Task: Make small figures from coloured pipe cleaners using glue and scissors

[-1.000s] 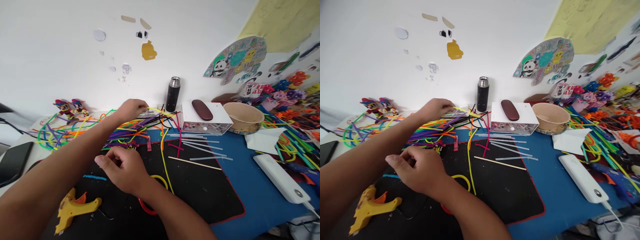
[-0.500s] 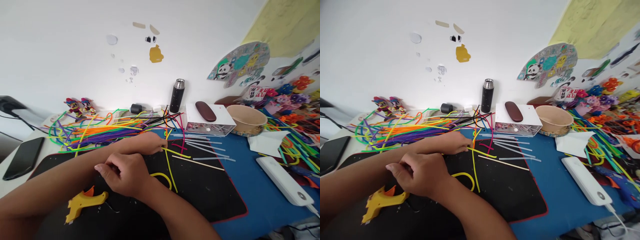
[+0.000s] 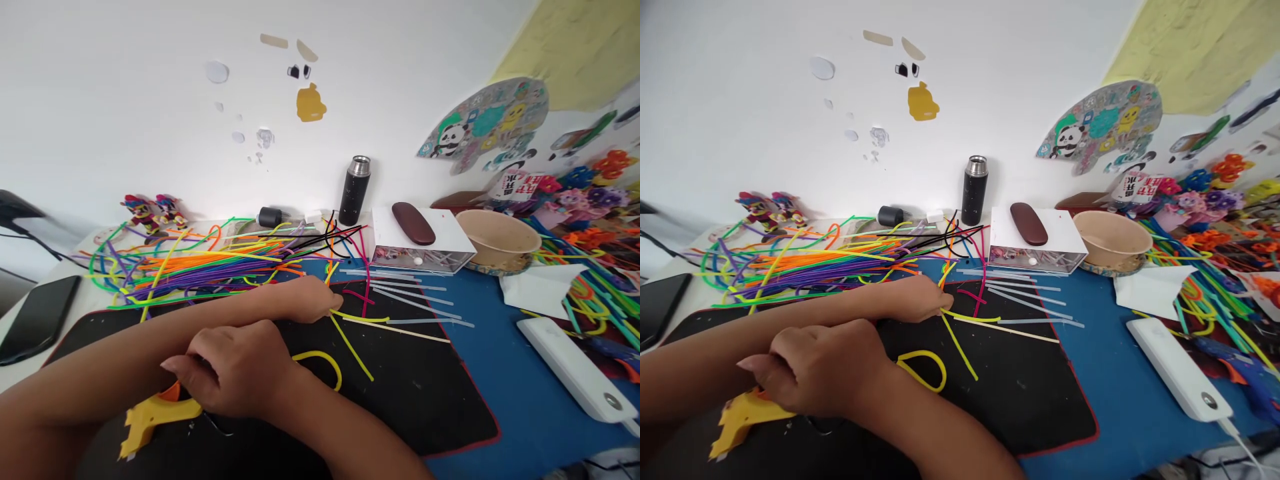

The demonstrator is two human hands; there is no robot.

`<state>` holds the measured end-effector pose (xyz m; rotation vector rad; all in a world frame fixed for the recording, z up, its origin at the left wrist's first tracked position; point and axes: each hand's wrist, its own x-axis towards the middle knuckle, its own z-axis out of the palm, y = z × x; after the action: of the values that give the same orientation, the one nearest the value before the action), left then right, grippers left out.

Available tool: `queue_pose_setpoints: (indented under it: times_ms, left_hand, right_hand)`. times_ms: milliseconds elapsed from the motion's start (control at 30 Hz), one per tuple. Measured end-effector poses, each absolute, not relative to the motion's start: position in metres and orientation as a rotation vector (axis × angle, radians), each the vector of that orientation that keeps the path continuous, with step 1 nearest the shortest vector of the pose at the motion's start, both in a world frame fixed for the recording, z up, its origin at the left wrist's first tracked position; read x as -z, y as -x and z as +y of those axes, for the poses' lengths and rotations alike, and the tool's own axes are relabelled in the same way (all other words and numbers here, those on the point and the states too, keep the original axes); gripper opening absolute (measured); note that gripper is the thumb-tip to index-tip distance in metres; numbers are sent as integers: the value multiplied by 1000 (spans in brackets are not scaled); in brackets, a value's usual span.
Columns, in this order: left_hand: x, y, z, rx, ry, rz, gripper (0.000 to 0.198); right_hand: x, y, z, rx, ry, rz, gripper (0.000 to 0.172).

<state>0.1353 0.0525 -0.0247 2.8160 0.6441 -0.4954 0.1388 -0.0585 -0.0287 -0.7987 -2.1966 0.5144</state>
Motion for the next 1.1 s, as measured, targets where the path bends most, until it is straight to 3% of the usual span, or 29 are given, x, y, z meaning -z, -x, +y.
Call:
queue_pose_setpoints:
  times_ms: [200,400,500,633,867,1100]
  left_hand:
    - [-3,-120,48,290,-2744,686,14]
    - [-49,-83,43,-173,-2552,708,16]
    - [-64,-46,48,-656,-2106,957,13]
    - [-68,-1,50,-1199,-1458,951,19]
    - [-51,30,21,-1172,-1143,914,28]
    - [-34,39,12,-1032,-1143,849,27]
  right_hand:
    - [29,-137,-60,-420,714,-2268,44]
    - [38,-134,-60,-352,691,-2316,39]
    - [38,-136,-60,-413,741,-2303,40]
    - [31,-141,-60,-557,755,-2188,41]
    - [19,-151,-53,-906,852,-1800,34]
    - [25,-159,-40,-968,1000,-1548,30]
